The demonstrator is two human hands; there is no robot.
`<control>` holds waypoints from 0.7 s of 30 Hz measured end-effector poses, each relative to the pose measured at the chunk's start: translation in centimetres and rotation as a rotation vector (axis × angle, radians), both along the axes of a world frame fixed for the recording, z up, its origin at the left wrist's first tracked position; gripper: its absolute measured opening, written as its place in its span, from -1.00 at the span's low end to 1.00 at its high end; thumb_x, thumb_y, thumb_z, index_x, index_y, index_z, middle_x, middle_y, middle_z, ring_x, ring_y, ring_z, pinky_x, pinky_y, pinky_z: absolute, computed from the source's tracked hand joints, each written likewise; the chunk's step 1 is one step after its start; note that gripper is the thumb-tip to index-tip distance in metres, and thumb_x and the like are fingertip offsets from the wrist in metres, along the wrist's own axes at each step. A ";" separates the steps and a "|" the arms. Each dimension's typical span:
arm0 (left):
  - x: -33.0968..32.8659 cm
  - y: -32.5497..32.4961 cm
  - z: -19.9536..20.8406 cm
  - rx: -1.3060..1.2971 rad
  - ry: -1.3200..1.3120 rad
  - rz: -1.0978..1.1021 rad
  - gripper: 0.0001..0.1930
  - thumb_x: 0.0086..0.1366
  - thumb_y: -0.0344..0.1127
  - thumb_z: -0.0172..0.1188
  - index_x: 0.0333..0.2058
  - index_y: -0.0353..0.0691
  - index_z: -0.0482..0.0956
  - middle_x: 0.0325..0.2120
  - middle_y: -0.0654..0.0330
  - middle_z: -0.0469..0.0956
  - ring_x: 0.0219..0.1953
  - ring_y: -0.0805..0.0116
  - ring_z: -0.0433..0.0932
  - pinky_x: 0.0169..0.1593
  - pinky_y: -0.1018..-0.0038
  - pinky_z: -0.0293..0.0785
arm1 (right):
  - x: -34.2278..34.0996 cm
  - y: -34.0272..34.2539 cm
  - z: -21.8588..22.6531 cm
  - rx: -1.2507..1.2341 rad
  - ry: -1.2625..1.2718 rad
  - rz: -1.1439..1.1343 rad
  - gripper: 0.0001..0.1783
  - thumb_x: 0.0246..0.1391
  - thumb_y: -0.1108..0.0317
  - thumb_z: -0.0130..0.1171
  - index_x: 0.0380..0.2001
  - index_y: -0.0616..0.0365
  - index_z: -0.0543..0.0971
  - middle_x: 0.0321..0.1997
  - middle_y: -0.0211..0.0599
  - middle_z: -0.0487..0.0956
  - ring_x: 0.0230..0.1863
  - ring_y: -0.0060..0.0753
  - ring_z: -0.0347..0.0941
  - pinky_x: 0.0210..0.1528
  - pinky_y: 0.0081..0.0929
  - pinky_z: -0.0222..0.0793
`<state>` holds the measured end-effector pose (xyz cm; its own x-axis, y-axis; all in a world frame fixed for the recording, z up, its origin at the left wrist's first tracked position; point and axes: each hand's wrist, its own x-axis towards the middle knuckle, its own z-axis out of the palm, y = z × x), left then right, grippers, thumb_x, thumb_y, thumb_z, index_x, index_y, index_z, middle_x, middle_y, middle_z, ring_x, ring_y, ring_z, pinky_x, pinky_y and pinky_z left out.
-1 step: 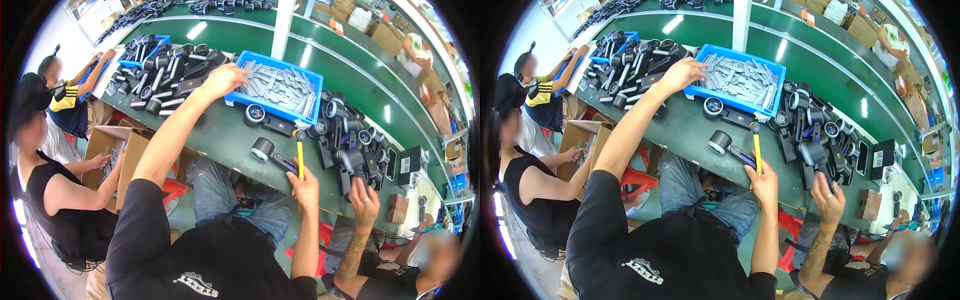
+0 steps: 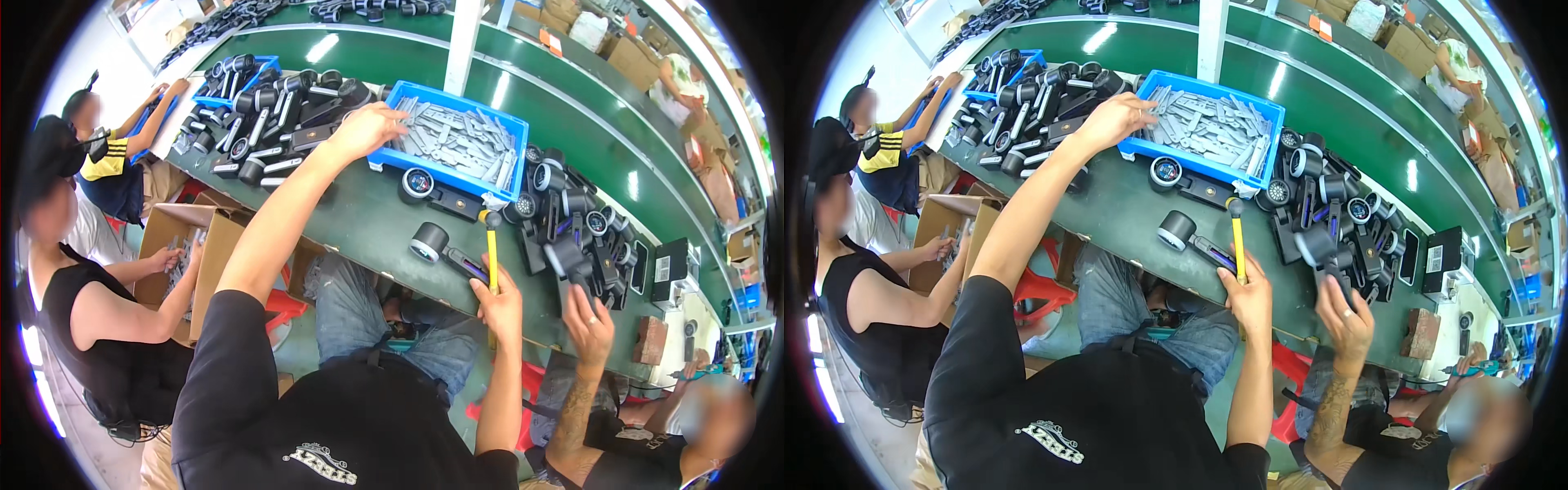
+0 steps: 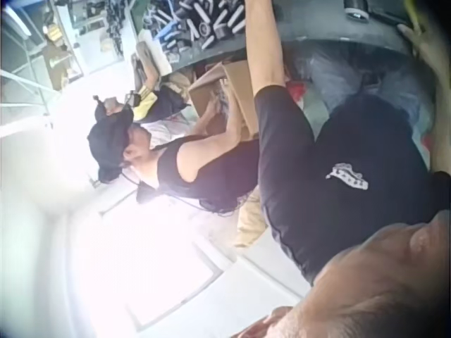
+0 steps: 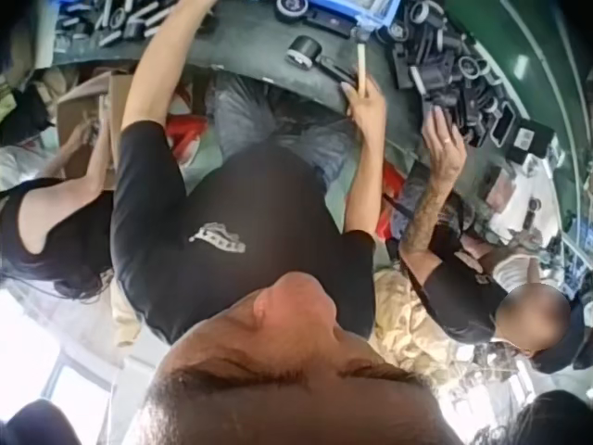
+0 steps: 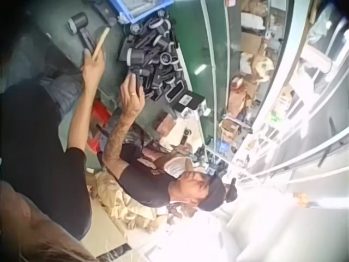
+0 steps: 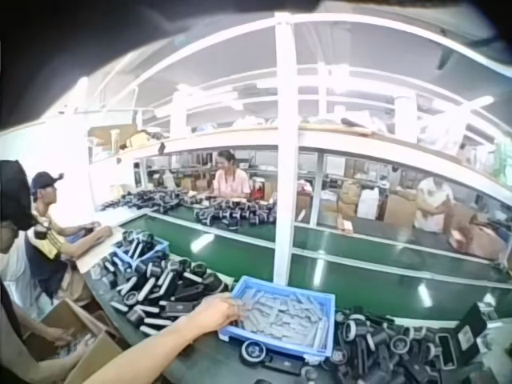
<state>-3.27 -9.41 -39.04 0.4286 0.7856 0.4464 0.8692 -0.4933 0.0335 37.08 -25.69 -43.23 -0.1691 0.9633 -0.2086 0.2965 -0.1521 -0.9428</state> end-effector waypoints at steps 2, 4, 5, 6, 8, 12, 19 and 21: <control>0.1 -0.9 0.5 0.166 -0.076 -0.005 -0.77 0.23 -0.34 0.36 -0.12 -0.05 0.80 0.04 0.19 0.70 -0.04 0.12 0.64 0.07 0.26 0.61 | 0.5 -0.3 -0.2 0.077 0.089 -0.007 -0.51 0.28 0.43 0.31 0.27 0.18 0.57 0.40 -0.36 0.50 -0.65 -0.72 0.40 -0.68 -0.67 0.24; 3.9 -3.3 3.0 0.314 -0.220 0.011 -0.80 0.29 -0.34 0.35 -0.12 -0.10 0.80 -0.21 0.16 0.71 -0.13 0.13 0.65 -0.04 0.30 0.64 | 1.7 -1.4 -0.9 0.079 0.170 -0.132 -0.61 0.32 0.40 0.29 0.16 0.29 0.61 0.37 -0.33 0.50 -0.62 -0.71 0.43 -0.67 -0.71 0.26; 6.4 -5.0 3.3 0.228 -0.374 0.013 -0.80 0.30 -0.35 0.36 -0.11 -0.12 0.79 -0.28 0.15 0.69 -0.18 0.17 0.66 -0.07 0.34 0.63 | 2.4 -2.1 -1.7 0.126 0.166 -0.221 -0.66 0.33 0.40 0.27 0.13 0.28 0.62 0.36 -0.32 0.49 -0.62 -0.71 0.43 -0.68 -0.71 0.24; 8.5 -7.4 3.6 0.139 -0.521 0.032 -0.80 0.30 -0.35 0.37 -0.11 -0.13 0.79 -0.35 0.14 0.67 -0.22 0.21 0.67 -0.09 0.38 0.63 | 2.8 -2.7 -1.8 0.079 0.164 -0.283 -0.66 0.34 0.39 0.28 0.12 0.27 0.62 0.38 -0.27 0.47 -0.63 -0.71 0.43 -0.70 -0.72 0.22; 13.8 -13.2 3.0 -0.259 -1.056 0.029 -0.78 0.36 -0.37 0.38 -0.05 -0.25 0.76 -0.29 0.21 0.73 -0.27 0.52 0.67 -0.19 0.53 0.59 | 2.5 -4.1 -1.2 0.045 0.174 -0.372 -0.67 0.35 0.37 0.27 0.11 0.27 0.62 0.40 -0.19 0.44 -0.67 -0.70 0.40 -0.72 -0.70 0.20; 20.2 -21.0 -1.3 -0.842 -1.659 -0.042 -0.78 0.38 -0.51 0.36 -0.06 -0.31 0.56 -0.25 0.11 0.69 -0.22 0.38 0.73 -0.31 0.50 0.68 | -0.2 -6.5 2.6 -0.007 0.449 -0.302 -0.62 0.40 0.37 0.23 0.20 0.28 0.55 0.07 -0.12 0.66 -0.71 -0.64 0.43 -0.73 -0.70 0.19; 22.0 -21.1 -2.3 -0.536 -1.206 -0.010 -0.54 0.24 -0.37 0.50 0.09 -0.19 0.57 -0.11 0.23 0.74 -0.12 0.40 0.71 0.00 0.34 0.63 | 1.1 -7.7 1.4 0.015 0.330 -0.436 -0.76 0.39 0.31 0.26 -0.09 0.31 0.64 -0.41 -0.30 0.69 -0.72 -0.69 0.37 -0.72 -0.69 0.19; 20.0 -18.9 -3.0 -0.040 -0.542 -0.157 -0.51 0.10 -0.26 0.56 0.03 -0.10 0.64 -0.09 0.30 0.71 -0.03 0.31 0.66 0.18 0.20 0.52 | 2.7 -7.2 0.4 0.037 0.377 -0.575 -0.75 0.40 0.29 0.25 -0.12 0.32 0.63 -0.45 -0.33 0.62 -0.75 -0.68 0.35 -0.77 -0.67 0.14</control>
<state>16.72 -28.35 -41.99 0.2598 0.7516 0.6062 0.6389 -0.6045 0.4757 39.79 -32.89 -42.79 0.3162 0.9272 -0.2006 -0.1708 -0.1524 -0.9734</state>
